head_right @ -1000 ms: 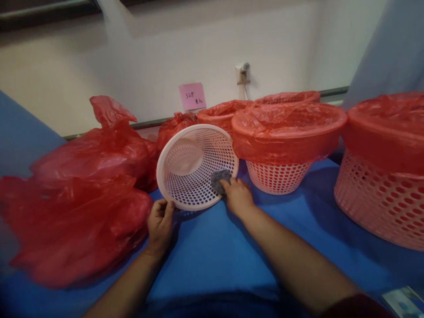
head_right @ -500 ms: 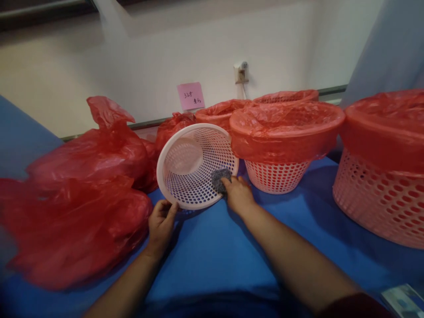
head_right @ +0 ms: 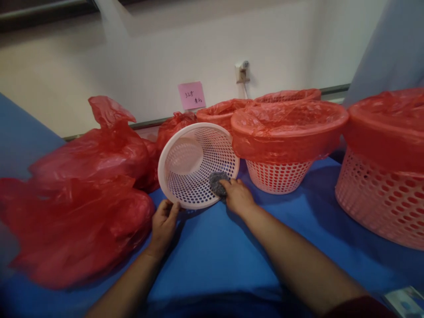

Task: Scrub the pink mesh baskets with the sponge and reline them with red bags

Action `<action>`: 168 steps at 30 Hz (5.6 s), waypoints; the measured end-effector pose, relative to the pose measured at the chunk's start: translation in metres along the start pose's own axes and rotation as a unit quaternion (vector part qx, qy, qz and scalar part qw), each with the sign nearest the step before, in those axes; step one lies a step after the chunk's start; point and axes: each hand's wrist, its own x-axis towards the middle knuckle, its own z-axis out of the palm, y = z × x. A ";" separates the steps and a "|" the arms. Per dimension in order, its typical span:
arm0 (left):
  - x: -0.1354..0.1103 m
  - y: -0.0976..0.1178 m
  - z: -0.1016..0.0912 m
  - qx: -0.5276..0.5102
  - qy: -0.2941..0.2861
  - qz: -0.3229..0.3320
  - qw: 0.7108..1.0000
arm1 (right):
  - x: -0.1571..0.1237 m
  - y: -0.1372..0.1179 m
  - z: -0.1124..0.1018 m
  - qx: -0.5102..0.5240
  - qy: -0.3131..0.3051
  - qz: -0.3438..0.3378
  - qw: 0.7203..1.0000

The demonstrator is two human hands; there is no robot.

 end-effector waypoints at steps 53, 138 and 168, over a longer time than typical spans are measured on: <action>0.005 -0.019 0.005 0.030 -0.099 -0.045 0.994 | -0.020 -0.035 0.020 0.075 -0.077 -0.175 0.979; 0.003 -0.005 -0.006 0.028 -0.010 -0.037 0.999 | 0.001 0.003 -0.002 0.028 0.015 -0.016 0.999; 0.005 -0.003 -0.008 0.052 0.019 -0.015 0.998 | 0.001 -0.003 0.002 -0.029 0.031 0.014 0.999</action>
